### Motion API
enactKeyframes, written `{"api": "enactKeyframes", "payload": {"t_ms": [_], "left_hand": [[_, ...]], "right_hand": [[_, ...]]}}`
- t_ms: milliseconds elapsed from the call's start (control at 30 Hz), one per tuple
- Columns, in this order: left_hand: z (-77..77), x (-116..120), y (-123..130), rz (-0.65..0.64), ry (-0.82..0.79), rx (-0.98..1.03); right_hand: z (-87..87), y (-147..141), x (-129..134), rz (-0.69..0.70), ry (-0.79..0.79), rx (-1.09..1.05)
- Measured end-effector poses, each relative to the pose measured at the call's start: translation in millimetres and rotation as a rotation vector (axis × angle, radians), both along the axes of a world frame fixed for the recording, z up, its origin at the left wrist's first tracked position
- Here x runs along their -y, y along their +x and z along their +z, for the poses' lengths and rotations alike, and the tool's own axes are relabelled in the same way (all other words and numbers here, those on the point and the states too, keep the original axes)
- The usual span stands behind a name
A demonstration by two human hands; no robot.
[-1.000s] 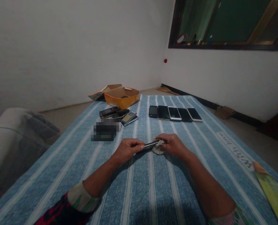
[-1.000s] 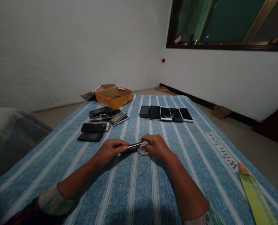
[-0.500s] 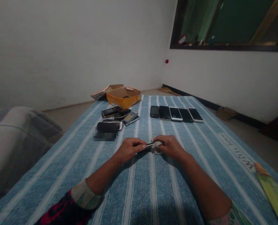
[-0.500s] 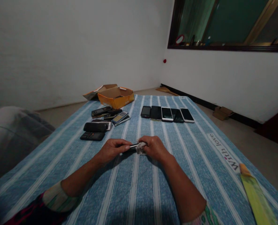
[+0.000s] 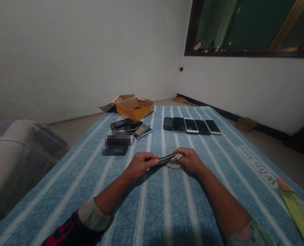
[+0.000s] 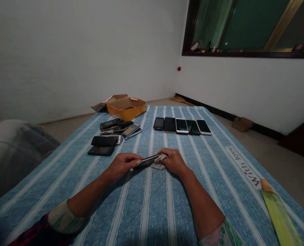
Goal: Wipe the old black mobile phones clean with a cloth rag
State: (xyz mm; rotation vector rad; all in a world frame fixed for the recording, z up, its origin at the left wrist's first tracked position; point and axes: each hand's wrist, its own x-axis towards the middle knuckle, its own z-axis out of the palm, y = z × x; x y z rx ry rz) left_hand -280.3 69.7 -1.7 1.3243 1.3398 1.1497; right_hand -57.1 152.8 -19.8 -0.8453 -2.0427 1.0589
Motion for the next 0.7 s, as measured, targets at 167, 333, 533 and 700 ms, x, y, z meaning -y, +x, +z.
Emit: {"api": "enactKeyframes", "payload": {"t_ms": [167, 333, 533, 700], "left_hand": [[-2.6, 0.7, 1.0, 0.033, 0.036, -0.022], [-3.4, 0.4, 8.0, 0.103, 0.051, -0.035], [0.4, 0.0, 15.6, 0.141, 0.04, -0.034], [3.4, 1.6, 17.1, 0.159, 0.024, -0.013]], "right_hand": [[-3.9, 0.2, -2.0, -0.015, 0.005, -0.038], [-6.9, -1.3, -5.0, -0.079, 0.033, -0.093], [-10.2, -4.7, -4.4, -0.168, 0.053, -0.086], [-9.7, -8.2, -2.2, -0.239, 0.039, -0.044]]}}
